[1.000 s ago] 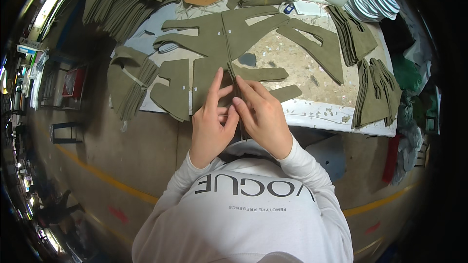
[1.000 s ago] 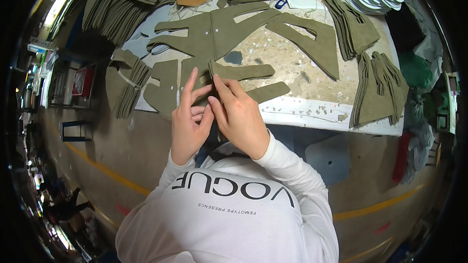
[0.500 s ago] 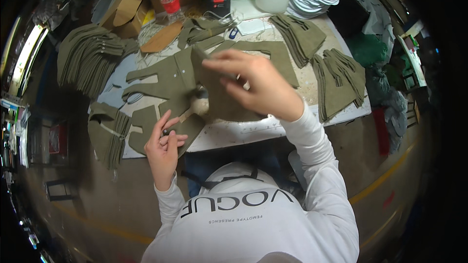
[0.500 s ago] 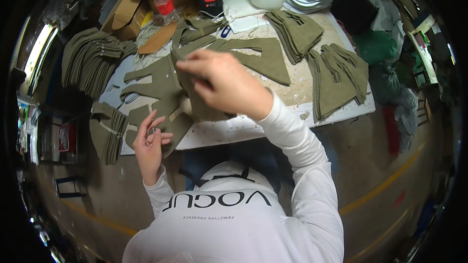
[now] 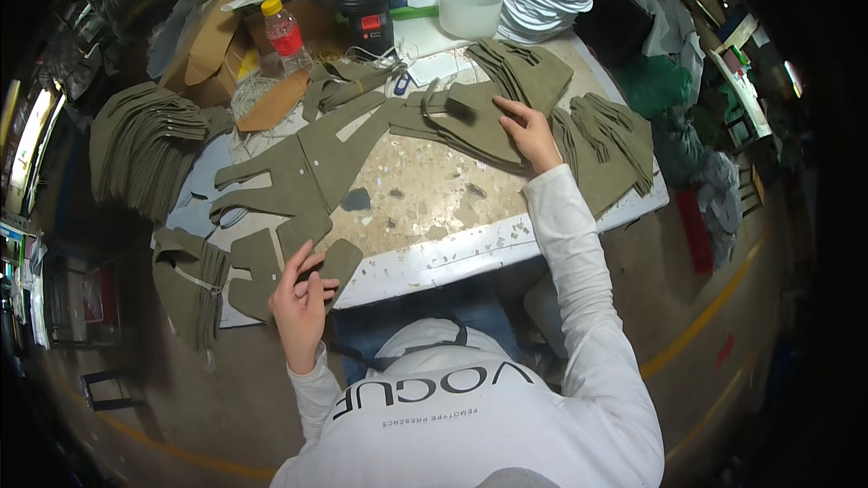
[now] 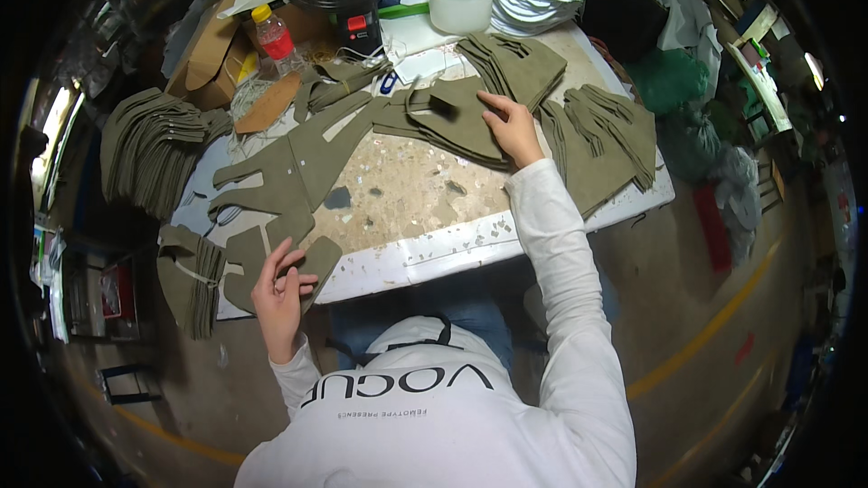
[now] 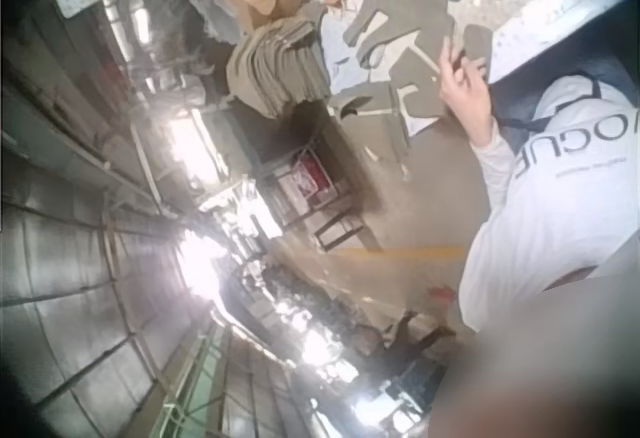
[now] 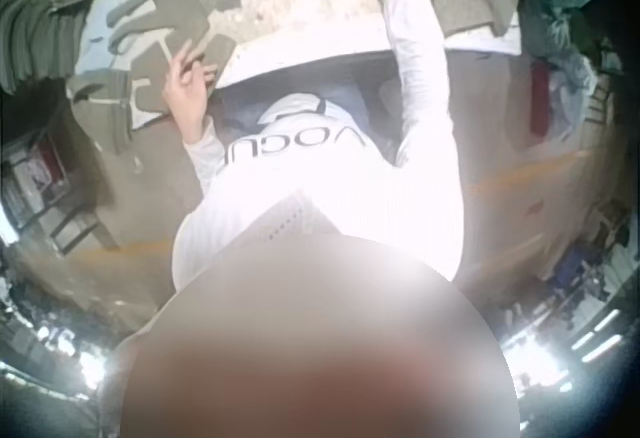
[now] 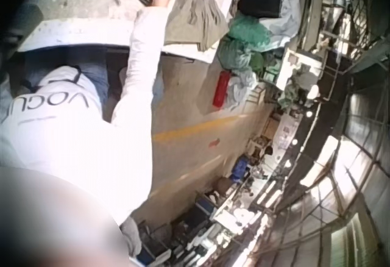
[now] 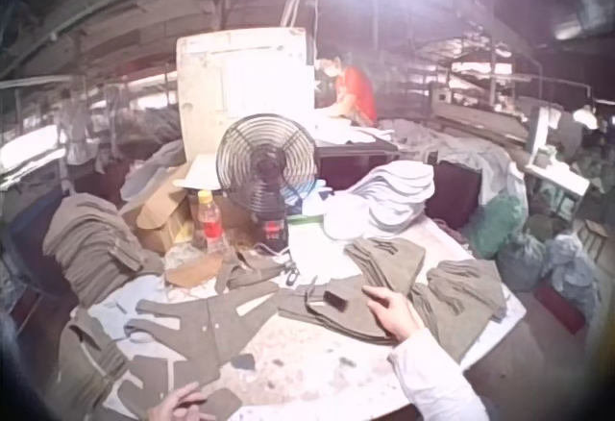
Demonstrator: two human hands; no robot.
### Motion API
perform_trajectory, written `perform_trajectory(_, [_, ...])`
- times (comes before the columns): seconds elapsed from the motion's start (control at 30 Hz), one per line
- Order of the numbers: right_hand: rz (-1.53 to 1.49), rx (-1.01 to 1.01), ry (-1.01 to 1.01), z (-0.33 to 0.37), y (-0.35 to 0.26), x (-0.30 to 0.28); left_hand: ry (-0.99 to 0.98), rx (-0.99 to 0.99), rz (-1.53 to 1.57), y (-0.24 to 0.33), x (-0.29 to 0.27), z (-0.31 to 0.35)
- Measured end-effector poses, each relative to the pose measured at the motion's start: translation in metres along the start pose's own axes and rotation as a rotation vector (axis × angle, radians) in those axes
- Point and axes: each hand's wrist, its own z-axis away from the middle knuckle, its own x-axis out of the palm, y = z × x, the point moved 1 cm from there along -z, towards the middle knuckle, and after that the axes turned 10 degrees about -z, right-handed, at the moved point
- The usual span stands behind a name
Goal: The person repeatedly picks up olive-green fabric pieces from a table, separates them, and stacks them into neat piles. They handle the pieces one at a time, aligning edges and occasionally flipping them over before placing them into growing stacks.
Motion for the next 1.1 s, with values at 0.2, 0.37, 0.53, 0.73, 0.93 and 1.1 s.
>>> perform_trajectory(0.2, [0.097,0.046,0.063,0.008,-0.023,0.004,0.008,-0.011,-0.012,0.002,-0.003,0.003])
perform_trajectory(0.37, [0.837,-0.098,0.296,0.030,-0.042,0.020,0.003,-0.042,-0.041,0.000,-0.008,0.005])
perform_trajectory(0.53, [0.898,0.227,0.230,0.028,-0.045,0.021,0.009,-0.047,-0.051,-0.002,-0.010,0.004])
perform_trajectory(0.73, [0.725,0.204,0.189,0.025,-0.036,0.009,0.018,-0.018,-0.135,-0.002,-0.011,0.003])
perform_trajectory(0.93, [0.563,0.187,0.166,0.023,-0.028,-0.007,0.135,-0.038,-0.161,-0.010,-0.039,0.008])
perform_trajectory(1.1, [0.939,-0.032,0.221,0.030,-0.038,0.005,0.193,-0.086,-0.252,-0.017,-0.062,0.019])
